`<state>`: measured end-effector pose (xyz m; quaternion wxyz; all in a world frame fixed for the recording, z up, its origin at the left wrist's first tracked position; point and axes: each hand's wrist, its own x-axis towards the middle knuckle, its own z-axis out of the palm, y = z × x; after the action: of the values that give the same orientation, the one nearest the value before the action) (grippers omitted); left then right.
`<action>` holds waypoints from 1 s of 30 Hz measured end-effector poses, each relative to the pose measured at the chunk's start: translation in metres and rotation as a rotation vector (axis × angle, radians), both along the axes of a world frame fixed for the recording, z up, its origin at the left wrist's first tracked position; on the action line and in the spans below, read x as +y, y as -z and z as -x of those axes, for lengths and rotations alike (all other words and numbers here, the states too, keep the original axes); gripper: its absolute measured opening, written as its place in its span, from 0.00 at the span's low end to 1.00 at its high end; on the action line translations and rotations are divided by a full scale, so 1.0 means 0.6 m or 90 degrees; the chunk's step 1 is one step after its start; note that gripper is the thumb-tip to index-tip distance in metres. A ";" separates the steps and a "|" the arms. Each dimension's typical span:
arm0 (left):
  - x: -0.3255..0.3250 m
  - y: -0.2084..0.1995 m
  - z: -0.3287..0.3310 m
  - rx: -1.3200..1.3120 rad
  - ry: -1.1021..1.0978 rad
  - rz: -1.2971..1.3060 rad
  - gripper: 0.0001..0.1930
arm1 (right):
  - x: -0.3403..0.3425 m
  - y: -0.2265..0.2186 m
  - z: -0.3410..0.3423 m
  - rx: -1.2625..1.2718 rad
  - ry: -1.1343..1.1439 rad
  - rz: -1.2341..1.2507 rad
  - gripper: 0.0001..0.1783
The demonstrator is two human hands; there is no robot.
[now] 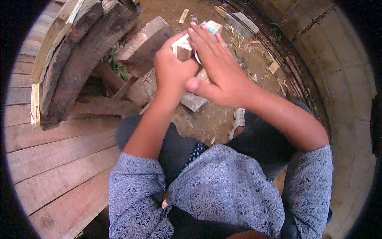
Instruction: The person carves a small rectangular block of wood using a knife, then sands the surface with a sanding block. The person is sitting on the ground in a workshop area.
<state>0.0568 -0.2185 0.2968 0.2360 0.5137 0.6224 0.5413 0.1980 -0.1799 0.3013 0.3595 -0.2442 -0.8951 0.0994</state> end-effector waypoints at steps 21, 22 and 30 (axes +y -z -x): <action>0.006 0.017 0.000 0.027 0.054 -0.032 0.26 | 0.022 0.011 -0.025 -0.006 0.040 0.151 0.44; 0.007 0.017 -0.003 0.097 -0.022 0.005 0.25 | 0.011 0.013 -0.024 0.009 -0.010 0.115 0.44; 0.003 0.013 -0.002 0.087 -0.027 0.033 0.23 | 0.020 0.007 -0.038 -0.060 -0.032 0.189 0.34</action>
<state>0.0578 -0.2167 0.2893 0.1949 0.5297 0.6617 0.4936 0.2206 -0.1681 0.2970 0.2744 -0.2767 -0.8922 0.2284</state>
